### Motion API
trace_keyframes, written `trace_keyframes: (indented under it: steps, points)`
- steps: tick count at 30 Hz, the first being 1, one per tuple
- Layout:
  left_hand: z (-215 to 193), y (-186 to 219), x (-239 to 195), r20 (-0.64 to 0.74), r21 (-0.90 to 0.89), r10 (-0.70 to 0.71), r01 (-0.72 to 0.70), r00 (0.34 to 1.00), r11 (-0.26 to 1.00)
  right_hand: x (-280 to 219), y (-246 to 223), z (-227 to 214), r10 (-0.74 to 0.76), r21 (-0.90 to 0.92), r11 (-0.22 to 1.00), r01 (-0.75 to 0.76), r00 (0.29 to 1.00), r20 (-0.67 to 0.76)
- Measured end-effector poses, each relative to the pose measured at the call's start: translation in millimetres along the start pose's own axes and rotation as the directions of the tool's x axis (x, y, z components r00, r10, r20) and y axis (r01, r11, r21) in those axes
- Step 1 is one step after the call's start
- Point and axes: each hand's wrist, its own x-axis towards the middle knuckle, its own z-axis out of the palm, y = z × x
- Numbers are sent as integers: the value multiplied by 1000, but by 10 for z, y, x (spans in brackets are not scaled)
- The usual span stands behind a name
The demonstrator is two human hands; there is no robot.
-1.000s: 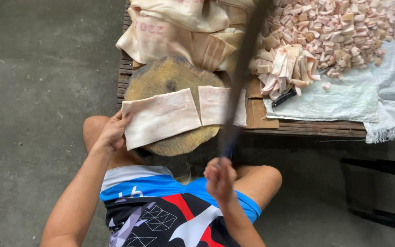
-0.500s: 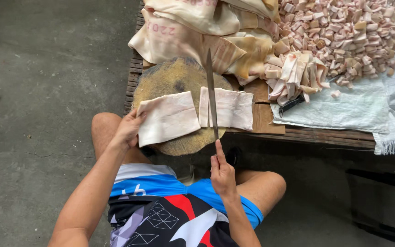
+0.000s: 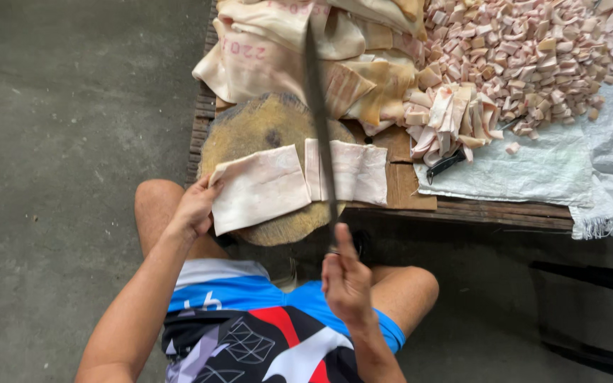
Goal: The person sits on a low chair and uses a large knife to slice sheets of animal skin into strips on a round wooden cutting board. The person repeatedly cuts the skin and moves the resulting pieces onto a white cloth on the table.
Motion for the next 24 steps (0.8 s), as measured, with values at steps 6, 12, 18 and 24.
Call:
trace_keyframes:
  steps: [6,12,18,24]
  points:
    - [-40,-31,-6,21,-57,4,-3,1000,998,-129,309,-51,-425,219,880,421,905,-32]
    - [-77,-108,-35,-2,-43,-21,21,1000,999,22,1142,244,34,-439,897,-50,998,-44]
    - [-81,-129,-9,37,-45,-11,13,999,999,129,826,-49,253,-377,878,-294,955,-155]
    - [107,-263,157,83,-48,-6,10,997,999,40,543,-20,27,-440,896,-57,997,-74]
